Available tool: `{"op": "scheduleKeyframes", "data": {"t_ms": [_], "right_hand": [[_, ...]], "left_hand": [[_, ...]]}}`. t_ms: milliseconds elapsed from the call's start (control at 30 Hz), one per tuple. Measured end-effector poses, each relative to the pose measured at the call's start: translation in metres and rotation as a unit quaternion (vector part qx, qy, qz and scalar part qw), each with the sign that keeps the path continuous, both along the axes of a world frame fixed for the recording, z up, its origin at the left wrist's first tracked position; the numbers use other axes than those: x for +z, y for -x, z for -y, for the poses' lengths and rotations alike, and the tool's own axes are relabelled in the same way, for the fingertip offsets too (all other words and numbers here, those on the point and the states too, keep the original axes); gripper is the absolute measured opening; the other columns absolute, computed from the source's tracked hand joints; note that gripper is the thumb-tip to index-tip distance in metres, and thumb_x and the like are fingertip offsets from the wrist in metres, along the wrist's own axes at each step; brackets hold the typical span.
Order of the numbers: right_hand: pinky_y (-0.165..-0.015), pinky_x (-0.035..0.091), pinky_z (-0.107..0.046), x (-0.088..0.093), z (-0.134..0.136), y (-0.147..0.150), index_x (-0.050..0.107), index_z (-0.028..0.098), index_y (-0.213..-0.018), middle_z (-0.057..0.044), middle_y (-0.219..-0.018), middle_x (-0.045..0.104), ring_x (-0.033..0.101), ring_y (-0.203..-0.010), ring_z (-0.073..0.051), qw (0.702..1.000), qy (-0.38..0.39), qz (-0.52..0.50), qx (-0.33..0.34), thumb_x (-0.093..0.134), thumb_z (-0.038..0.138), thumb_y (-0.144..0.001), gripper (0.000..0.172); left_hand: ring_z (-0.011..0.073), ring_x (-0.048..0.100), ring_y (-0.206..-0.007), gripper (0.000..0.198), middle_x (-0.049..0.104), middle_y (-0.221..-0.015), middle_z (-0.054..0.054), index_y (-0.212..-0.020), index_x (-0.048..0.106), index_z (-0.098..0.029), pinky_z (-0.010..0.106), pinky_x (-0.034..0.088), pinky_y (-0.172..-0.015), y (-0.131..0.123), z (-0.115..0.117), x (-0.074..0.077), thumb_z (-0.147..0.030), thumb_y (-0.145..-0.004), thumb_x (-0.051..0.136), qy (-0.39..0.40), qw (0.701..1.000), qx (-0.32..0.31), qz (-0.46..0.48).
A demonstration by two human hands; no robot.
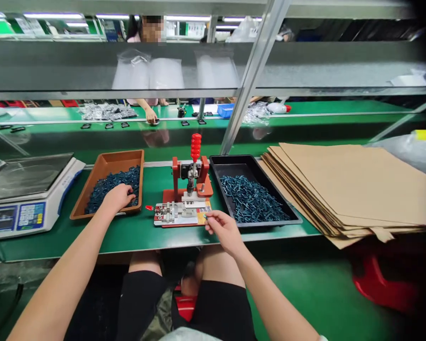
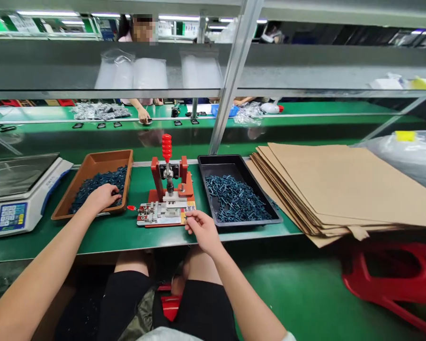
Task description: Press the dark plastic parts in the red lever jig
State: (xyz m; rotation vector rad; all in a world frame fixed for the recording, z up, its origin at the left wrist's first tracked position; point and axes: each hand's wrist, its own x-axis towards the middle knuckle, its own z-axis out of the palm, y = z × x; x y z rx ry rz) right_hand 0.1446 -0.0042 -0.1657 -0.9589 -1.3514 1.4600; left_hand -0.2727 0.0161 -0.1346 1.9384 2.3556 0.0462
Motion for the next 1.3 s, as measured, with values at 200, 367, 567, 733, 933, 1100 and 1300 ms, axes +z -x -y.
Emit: {"op": "scheduleKeyframes", "data": {"t_ms": [200, 367, 567, 733, 933, 1100, 1300], "right_hand": [[-0.057, 0.053, -0.028, -0.026, -0.007, 0.011, 0.07, 0.017, -0.108, -0.005, -0.078, 0.073, 0.066, -0.064, -0.016, 0.995, 0.061, -0.08, 0.01, 0.074, 0.052, -0.08, 0.045], [-0.069, 0.057, -0.034, -0.031, -0.014, 0.007, 0.073, 0.02, -0.112, -0.007, -0.083, 0.074, 0.067, -0.071, -0.018, 0.995, -0.077, 0.053, -0.018, 0.061, 0.044, -0.091, 0.034], [-0.066, 0.06, -0.035, -0.039, -0.015, 0.004, 0.073, 0.021, -0.111, -0.007, -0.089, 0.071, 0.068, -0.066, -0.017, 0.996, -0.081, 0.002, -0.032, 0.061, 0.042, -0.091, 0.032], [-0.078, 0.059, -0.039, -0.045, -0.015, 0.005, 0.069, 0.02, -0.105, -0.007, -0.081, 0.073, 0.072, -0.078, -0.023, 0.996, -0.084, 0.008, -0.04, 0.064, 0.04, -0.09, 0.026], [-0.076, 0.059, -0.037, -0.04, -0.015, 0.008, 0.062, 0.023, -0.125, -0.001, -0.074, 0.067, 0.071, -0.075, -0.022, 0.997, -0.076, -0.009, -0.03, 0.067, 0.037, -0.086, 0.041], [-0.075, 0.059, -0.041, -0.041, -0.016, 0.011, 0.068, 0.021, -0.106, -0.007, -0.08, 0.074, 0.073, -0.077, -0.026, 0.998, -0.064, 0.008, -0.026, 0.068, 0.041, -0.085, 0.03], [-0.074, 0.06, -0.042, -0.042, -0.019, 0.012, 0.068, 0.024, -0.1, -0.005, -0.079, 0.075, 0.073, -0.075, -0.027, 0.997, -0.067, 0.001, -0.027, 0.069, 0.042, -0.083, 0.025]], "left_hand": [[0.0242, 0.063, -0.074, 0.031, 0.068, -0.079, 0.009, -0.074, 0.066, -0.02, 0.032, 0.042, -0.063, -0.001, 0.0, 0.004, -0.046, -0.088, 0.056, 0.033, 0.998, 0.051, -0.025], [0.0267, 0.064, -0.074, 0.032, 0.07, -0.08, 0.01, -0.077, 0.069, -0.021, 0.033, 0.042, -0.063, -0.005, 0.001, 0.008, -0.048, -0.087, 0.055, 0.036, 0.997, 0.068, -0.023], [0.0256, 0.068, -0.081, 0.023, 0.073, -0.083, 0.009, -0.077, 0.069, -0.022, 0.029, 0.043, -0.065, -0.002, 0.001, 0.004, -0.038, -0.084, 0.055, 0.034, 0.998, 0.044, -0.014], [0.0267, 0.069, -0.087, 0.022, 0.072, -0.092, 0.012, -0.081, 0.067, -0.02, 0.03, 0.046, -0.07, 0.011, -0.004, -0.013, -0.035, -0.084, 0.05, 0.008, 0.999, 0.008, -0.039], [0.028, 0.068, -0.086, 0.023, 0.071, -0.089, 0.012, -0.073, 0.063, -0.021, 0.033, 0.046, -0.071, 0.02, -0.009, -0.026, -0.037, -0.081, 0.049, 0.001, 1.0, -0.001, -0.018], [0.0293, 0.068, -0.085, 0.023, 0.072, -0.088, 0.012, -0.076, 0.063, -0.021, 0.035, 0.046, -0.071, 0.028, -0.009, -0.027, -0.039, -0.077, 0.049, 0.003, 1.0, -0.015, 0.004], [0.0286, 0.068, -0.082, 0.023, 0.072, -0.085, 0.01, -0.073, 0.063, -0.023, 0.036, 0.048, -0.075, 0.042, -0.014, -0.028, -0.043, -0.073, 0.052, 0.033, 0.995, -0.088, 0.037]]}}
